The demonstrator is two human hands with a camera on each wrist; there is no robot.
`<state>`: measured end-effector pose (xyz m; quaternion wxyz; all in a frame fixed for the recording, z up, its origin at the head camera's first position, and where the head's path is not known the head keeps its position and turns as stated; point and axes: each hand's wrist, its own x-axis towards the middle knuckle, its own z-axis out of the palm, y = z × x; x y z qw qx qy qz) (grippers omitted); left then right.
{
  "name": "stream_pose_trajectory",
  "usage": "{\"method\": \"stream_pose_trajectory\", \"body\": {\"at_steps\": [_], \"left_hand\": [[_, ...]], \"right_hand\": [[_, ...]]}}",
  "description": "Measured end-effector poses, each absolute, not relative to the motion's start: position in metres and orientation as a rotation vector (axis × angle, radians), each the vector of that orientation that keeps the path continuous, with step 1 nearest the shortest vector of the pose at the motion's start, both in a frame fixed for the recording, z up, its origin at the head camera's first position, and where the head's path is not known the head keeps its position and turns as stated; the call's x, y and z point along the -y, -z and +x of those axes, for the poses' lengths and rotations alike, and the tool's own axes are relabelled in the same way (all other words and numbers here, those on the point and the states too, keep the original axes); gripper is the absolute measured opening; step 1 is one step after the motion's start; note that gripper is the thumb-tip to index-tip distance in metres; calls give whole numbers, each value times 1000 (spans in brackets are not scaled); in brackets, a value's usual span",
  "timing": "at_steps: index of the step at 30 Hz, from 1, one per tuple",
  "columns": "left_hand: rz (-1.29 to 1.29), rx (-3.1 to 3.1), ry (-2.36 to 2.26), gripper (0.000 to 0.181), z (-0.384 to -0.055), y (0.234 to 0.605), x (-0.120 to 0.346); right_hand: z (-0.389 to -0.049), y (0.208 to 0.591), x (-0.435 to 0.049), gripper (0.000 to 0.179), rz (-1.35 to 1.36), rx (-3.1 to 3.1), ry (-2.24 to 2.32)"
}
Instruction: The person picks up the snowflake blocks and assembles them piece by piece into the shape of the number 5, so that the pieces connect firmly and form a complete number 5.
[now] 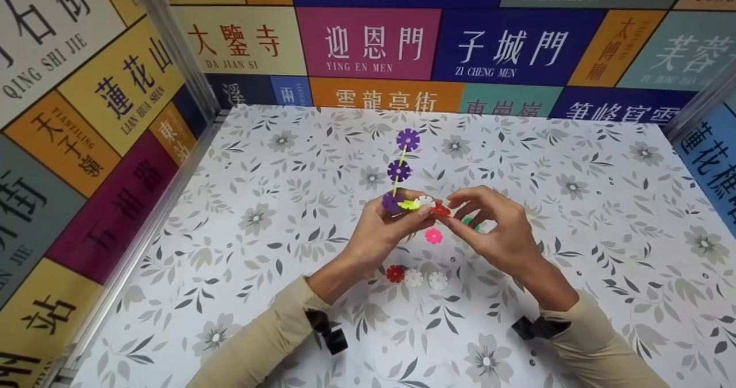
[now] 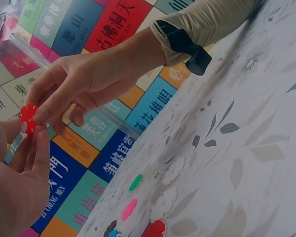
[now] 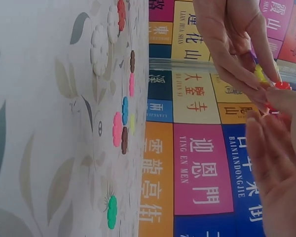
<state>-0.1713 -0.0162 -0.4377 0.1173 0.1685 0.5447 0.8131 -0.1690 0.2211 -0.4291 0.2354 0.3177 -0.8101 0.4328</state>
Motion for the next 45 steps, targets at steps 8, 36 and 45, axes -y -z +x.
{"method": "stream_pose_trajectory", "body": {"at_steps": [8,36,45], "left_hand": [[427,-1600,-2412,27,-178,439,19],[405,-1574,-2408,30,-178,442,18],[407,-1576,-2402,30,-178,440,19]], "right_hand": [[-169,442,-225,21,1088,2926,-1056],[-171,436,-225,11,1013,2542,-1222],[-169,427,-227,23,874,2340,-1342]]}}
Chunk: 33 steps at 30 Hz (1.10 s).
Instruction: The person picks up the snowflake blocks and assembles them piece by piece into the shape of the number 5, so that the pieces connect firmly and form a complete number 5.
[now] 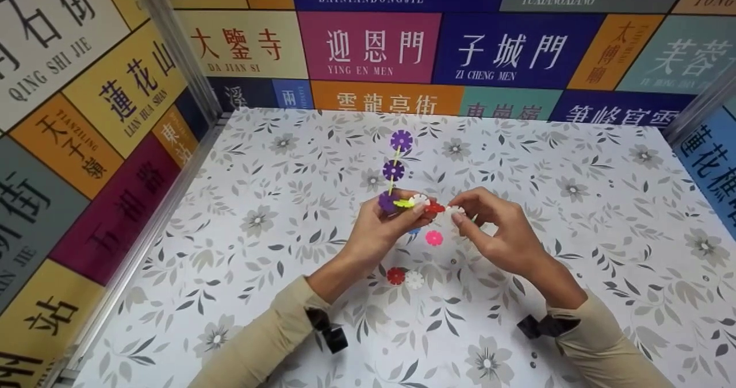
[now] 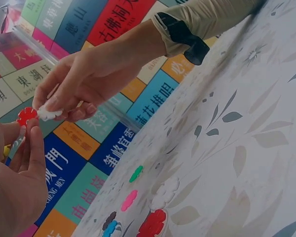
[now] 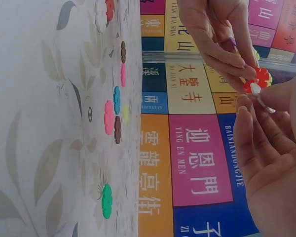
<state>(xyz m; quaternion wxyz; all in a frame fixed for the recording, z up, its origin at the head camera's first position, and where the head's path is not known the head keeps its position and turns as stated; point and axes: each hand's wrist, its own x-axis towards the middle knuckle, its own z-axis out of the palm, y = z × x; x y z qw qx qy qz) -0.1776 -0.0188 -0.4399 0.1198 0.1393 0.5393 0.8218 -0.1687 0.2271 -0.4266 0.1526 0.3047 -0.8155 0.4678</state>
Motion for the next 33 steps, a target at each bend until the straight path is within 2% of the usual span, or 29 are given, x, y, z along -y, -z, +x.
{"method": "stream_pose_trajectory", "body": {"at_steps": [18,26,33], "left_hand": [[443,-1626,-2364,27,-177,444,16],[412,-1572,-2368,26,-179,449,20],[492,-1580,-2325,23,-182,447,24]], "right_hand": [[-169,427,-228,27,928,2262,-1514],[-169,437,-221,14,892,2217,-1703],[-165,437,-216,14,890,2192,-1792]]}}
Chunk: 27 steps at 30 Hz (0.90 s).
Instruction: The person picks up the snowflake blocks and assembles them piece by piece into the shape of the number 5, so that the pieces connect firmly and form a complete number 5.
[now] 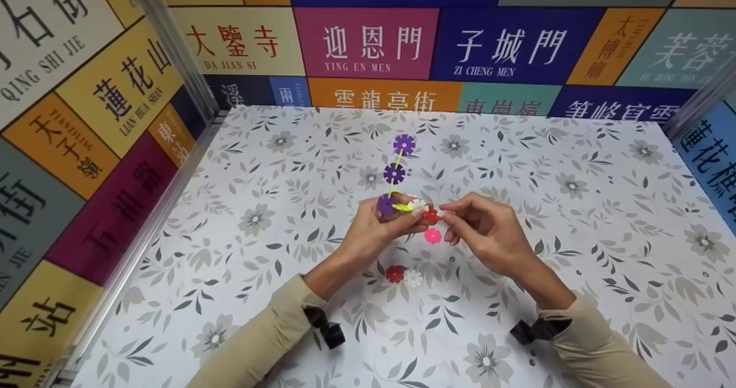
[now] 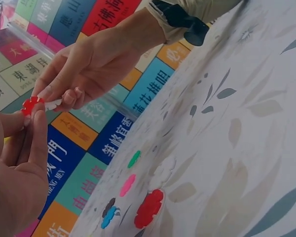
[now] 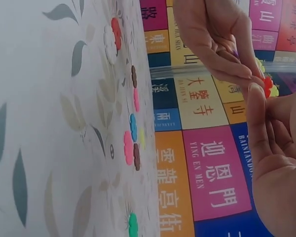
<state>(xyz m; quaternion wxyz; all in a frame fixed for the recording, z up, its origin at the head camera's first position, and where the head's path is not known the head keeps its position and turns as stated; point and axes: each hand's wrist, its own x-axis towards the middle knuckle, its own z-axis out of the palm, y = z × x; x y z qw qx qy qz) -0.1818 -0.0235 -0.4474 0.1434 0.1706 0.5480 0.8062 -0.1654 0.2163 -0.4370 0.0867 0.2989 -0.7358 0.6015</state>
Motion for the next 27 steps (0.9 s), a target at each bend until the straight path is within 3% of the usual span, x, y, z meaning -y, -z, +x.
{"method": "stream_pose_trajectory", "body": {"at_steps": [7,16,27], "left_hand": [[551,-1800,-2271,33,-184,436,28],[586,-1888,-2240,21,-184,438,26],[816,-1935,-1967,49,-184,436,31]], "right_hand": [[-163,436,-209,12,867,2244,-1735],[-161,442,-206,3,772,2351,-1503],[-159,441,-205,7,779,2279,-1733]]}}
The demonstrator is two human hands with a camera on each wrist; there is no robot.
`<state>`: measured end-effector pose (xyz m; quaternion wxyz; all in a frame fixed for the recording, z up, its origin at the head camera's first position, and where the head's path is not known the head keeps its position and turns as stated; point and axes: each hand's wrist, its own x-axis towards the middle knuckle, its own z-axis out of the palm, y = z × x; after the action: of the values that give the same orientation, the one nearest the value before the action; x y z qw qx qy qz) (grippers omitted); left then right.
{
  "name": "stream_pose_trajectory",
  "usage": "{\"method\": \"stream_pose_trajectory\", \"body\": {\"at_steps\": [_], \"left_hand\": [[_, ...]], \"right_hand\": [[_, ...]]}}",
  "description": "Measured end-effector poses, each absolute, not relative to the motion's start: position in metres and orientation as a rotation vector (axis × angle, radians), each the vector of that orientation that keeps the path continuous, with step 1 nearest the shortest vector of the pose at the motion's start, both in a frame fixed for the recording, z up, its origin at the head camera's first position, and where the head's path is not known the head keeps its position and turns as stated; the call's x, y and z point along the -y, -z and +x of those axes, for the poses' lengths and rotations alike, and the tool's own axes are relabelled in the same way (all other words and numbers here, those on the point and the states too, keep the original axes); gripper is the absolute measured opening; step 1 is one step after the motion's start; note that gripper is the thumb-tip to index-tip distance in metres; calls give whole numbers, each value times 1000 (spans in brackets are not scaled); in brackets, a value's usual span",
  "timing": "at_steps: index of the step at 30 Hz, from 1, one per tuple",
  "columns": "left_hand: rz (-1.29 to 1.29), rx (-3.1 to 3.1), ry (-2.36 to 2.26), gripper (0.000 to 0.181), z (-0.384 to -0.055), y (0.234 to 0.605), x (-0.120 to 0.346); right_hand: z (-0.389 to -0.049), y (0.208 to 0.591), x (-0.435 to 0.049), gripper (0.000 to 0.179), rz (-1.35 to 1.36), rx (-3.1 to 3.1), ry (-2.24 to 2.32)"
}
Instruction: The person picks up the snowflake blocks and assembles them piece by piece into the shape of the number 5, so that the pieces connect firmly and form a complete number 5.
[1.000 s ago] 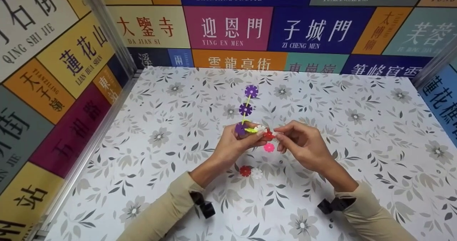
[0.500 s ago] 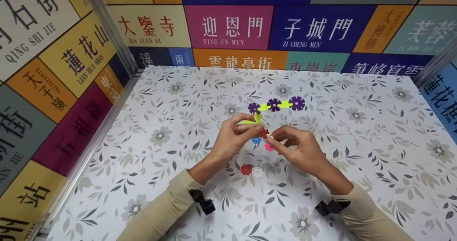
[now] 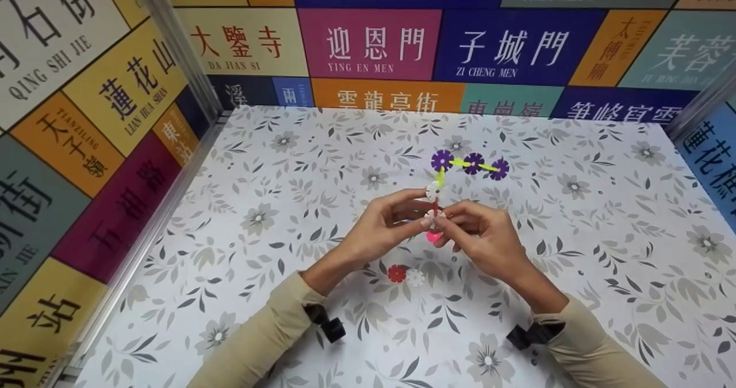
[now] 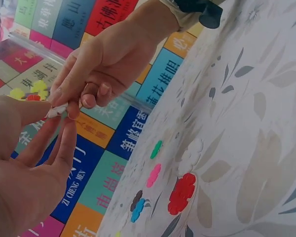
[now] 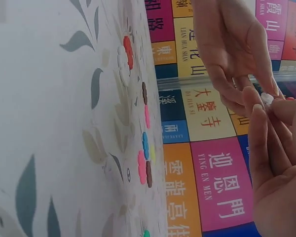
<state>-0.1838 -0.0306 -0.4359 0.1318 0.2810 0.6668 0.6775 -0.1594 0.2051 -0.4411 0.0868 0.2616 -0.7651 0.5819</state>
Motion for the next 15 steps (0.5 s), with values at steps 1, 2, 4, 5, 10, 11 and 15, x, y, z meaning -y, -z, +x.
{"method": "stream_pose_trajectory", "body": {"at_steps": [1,2,4,5,10,11,15], "left_hand": [[813,-1942,-1966,49,-184,436,30],[806,-1950,-1969,48,-184,436,30],[788,-1953,-1984,48,-184,436,30],[778,-1955,-1992,48,-184,436,29],[726,-1943,-2051,49,-186,438,30],[715,-1929,-2070,49,-186,438,30],[652,-1896,-2136,52,-190,439,33]], "right_hand": [[-159,441,-205,7,783,2283,-1719],[-160,441,-205,7,782,2288,-1704],[-160,442,-205,6,770,2301,-1672],[-160,442,-205,4,759,2309,-1658],[-162,442,-205,3,707,2354,-1623],[-162,443,-205,3,703,2364,-1622],[-162,445,-205,5,713,2420,-1614]]}}
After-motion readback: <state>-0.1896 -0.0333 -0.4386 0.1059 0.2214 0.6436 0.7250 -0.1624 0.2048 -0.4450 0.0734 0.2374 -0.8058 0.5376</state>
